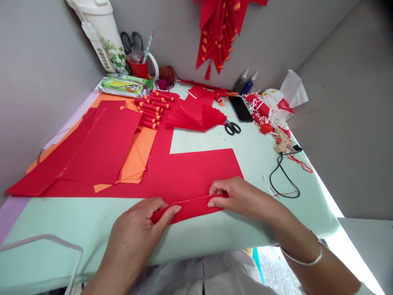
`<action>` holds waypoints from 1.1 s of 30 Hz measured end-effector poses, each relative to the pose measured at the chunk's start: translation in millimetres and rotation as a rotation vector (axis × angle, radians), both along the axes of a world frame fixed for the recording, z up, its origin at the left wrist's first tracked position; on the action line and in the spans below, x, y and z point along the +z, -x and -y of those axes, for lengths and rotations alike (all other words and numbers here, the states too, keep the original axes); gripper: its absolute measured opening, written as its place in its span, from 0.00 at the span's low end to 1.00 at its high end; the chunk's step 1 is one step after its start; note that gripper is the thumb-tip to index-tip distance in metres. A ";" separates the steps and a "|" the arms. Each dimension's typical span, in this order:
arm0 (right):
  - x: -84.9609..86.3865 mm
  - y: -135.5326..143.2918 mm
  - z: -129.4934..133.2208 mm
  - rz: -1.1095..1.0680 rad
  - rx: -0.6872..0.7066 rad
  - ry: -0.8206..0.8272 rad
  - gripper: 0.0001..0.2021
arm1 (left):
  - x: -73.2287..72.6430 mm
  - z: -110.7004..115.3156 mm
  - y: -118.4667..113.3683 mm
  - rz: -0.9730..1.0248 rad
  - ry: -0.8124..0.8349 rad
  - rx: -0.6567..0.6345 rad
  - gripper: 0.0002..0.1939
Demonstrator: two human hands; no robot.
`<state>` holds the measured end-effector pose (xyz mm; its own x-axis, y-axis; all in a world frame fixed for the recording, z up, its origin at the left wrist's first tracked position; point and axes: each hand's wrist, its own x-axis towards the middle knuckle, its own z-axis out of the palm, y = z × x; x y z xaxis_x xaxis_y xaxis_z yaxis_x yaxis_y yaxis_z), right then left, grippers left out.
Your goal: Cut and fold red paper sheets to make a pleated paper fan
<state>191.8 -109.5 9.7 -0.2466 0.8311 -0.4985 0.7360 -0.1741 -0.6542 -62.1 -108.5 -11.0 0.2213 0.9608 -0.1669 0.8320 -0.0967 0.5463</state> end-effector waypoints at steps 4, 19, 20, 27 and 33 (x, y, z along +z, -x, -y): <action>-0.9 -1.7 -2.9 -0.004 0.015 0.015 0.08 | -2.6 0.4 0.0 -0.142 0.000 -0.042 0.19; -2.7 -0.2 -1.7 0.002 -0.005 0.010 0.08 | -0.1 -2.1 -5.0 -0.328 0.033 -0.081 0.19; -2.1 -0.1 -1.5 0.005 -0.006 0.010 0.08 | 0.1 -2.0 -5.1 -0.330 0.034 -0.083 0.19; 1.2 -1.6 -4.0 0.029 0.045 0.006 0.08 | -4.7 -1.6 0.2 -0.302 0.032 -0.082 0.19; 0.6 -2.5 -7.0 0.030 0.099 -0.023 0.10 | -3.0 -5.8 8.3 -0.101 0.116 -0.064 0.20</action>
